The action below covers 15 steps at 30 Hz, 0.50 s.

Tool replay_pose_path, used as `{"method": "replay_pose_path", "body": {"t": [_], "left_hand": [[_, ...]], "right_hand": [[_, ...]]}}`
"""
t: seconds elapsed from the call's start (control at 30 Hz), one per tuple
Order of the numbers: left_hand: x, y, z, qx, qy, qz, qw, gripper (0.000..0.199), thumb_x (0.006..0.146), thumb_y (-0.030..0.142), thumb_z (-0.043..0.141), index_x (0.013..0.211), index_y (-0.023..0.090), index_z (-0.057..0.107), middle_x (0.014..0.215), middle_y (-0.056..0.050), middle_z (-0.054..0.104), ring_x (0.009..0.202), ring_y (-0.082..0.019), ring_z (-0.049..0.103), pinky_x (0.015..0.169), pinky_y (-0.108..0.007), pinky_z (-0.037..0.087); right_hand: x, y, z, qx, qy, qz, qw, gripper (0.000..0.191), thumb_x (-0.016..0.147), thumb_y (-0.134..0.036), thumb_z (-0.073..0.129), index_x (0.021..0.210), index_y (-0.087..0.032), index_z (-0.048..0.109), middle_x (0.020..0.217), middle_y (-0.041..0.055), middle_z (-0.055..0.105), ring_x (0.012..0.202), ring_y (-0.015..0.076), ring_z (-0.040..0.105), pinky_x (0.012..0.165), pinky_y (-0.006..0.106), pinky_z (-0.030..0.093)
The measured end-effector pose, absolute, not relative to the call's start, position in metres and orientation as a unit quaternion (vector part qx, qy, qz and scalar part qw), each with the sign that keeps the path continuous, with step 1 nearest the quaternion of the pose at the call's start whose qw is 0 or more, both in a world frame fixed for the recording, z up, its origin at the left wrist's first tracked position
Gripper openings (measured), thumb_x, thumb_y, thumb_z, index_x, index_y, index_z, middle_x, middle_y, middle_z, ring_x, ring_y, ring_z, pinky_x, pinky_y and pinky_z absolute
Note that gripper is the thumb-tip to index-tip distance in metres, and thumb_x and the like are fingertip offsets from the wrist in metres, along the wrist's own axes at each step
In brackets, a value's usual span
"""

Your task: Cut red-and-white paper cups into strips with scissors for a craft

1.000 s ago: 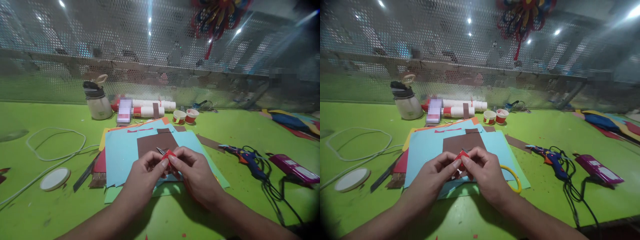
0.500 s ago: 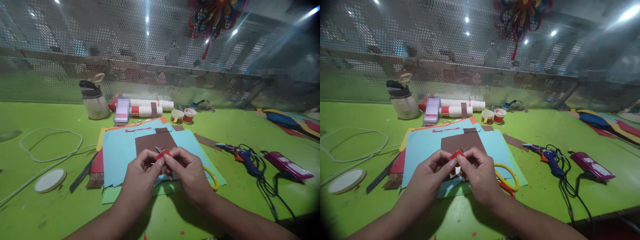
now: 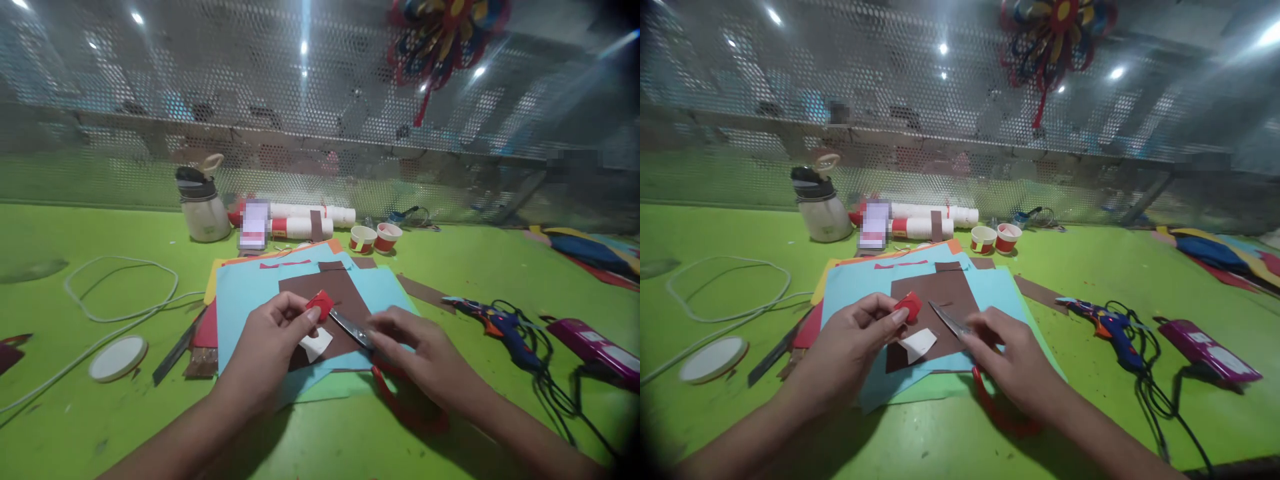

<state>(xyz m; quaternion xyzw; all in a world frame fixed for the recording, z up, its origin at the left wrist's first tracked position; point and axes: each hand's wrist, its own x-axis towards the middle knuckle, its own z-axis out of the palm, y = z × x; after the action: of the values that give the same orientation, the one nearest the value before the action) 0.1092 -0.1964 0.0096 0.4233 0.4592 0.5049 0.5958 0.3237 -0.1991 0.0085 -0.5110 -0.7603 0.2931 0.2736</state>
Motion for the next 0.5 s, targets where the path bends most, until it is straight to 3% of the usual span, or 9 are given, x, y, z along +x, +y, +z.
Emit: {"method": "replay_pose_path", "body": {"t": [0.1,0.17,0.27,0.33,0.4,0.5], "left_hand": [[0.103,-0.195,0.013,0.412,0.439,0.524,0.602,0.021,0.076,0.032,0.07,0.075,0.016,0.058,0.071,-0.001,0.063,0.069,-0.011,0.057,0.069,-0.025,0.043],[0.1,-0.196,0.018,0.395,0.429,0.531,0.614,0.021,0.074,0.031,0.072,0.074,0.015,0.057,0.072,-0.001,0.064,0.068,-0.01,0.057,0.069,-0.024,0.044],[0.099,-0.199,0.025,0.375,0.425,0.539,0.623,0.022,0.072,0.028,0.074,0.072,0.014,0.057,0.071,-0.001,0.064,0.066,-0.009,0.056,0.066,-0.022,0.044],[0.098,-0.201,0.028,0.368,0.424,0.544,0.624,0.022,0.071,0.028,0.074,0.071,0.014,0.057,0.07,-0.001,0.064,0.066,-0.009,0.056,0.066,-0.021,0.044],[0.098,-0.202,0.03,0.366,0.419,0.547,0.626,0.021,0.072,0.029,0.074,0.071,0.015,0.058,0.072,-0.001,0.064,0.067,-0.009,0.056,0.067,-0.021,0.044],[0.096,-0.204,0.032,0.353,0.413,0.553,0.632,0.02,0.073,0.028,0.073,0.071,0.015,0.058,0.074,-0.001,0.063,0.069,-0.01,0.055,0.068,-0.022,0.044]], "right_hand": [[0.358,-0.205,0.0,-0.533,-0.827,0.163,0.072,0.023,0.092,-0.036,0.046,0.095,-0.02,0.061,0.093,0.0091,0.056,0.08,0.0231,0.055,0.072,0.041,0.044],[0.37,-0.209,-0.006,-0.531,-0.837,0.131,0.0,0.024,0.09,-0.028,0.045,0.109,-0.022,0.058,0.097,0.0092,0.055,0.082,0.0246,0.056,0.072,0.042,0.044],[0.371,-0.212,-0.014,-0.524,-0.842,0.124,-0.029,0.053,0.086,-0.015,0.042,0.137,-0.029,0.037,0.1,0.0086,0.053,0.08,0.0235,0.057,0.072,0.041,0.045],[0.367,-0.21,-0.019,-0.524,-0.843,0.121,-0.033,0.067,0.083,-0.01,0.042,0.144,-0.032,0.025,0.099,0.0083,0.054,0.079,0.0233,0.058,0.071,0.039,0.045],[0.362,-0.205,-0.022,-0.525,-0.843,0.117,-0.03,0.073,0.079,-0.007,0.043,0.145,-0.033,0.025,0.097,0.008,0.056,0.078,0.024,0.058,0.069,0.038,0.045],[0.358,-0.196,-0.022,-0.538,-0.833,0.132,-0.01,0.065,0.077,-0.009,0.047,0.138,-0.029,0.04,0.096,0.009,0.061,0.081,0.0267,0.061,0.07,0.039,0.046]]}}
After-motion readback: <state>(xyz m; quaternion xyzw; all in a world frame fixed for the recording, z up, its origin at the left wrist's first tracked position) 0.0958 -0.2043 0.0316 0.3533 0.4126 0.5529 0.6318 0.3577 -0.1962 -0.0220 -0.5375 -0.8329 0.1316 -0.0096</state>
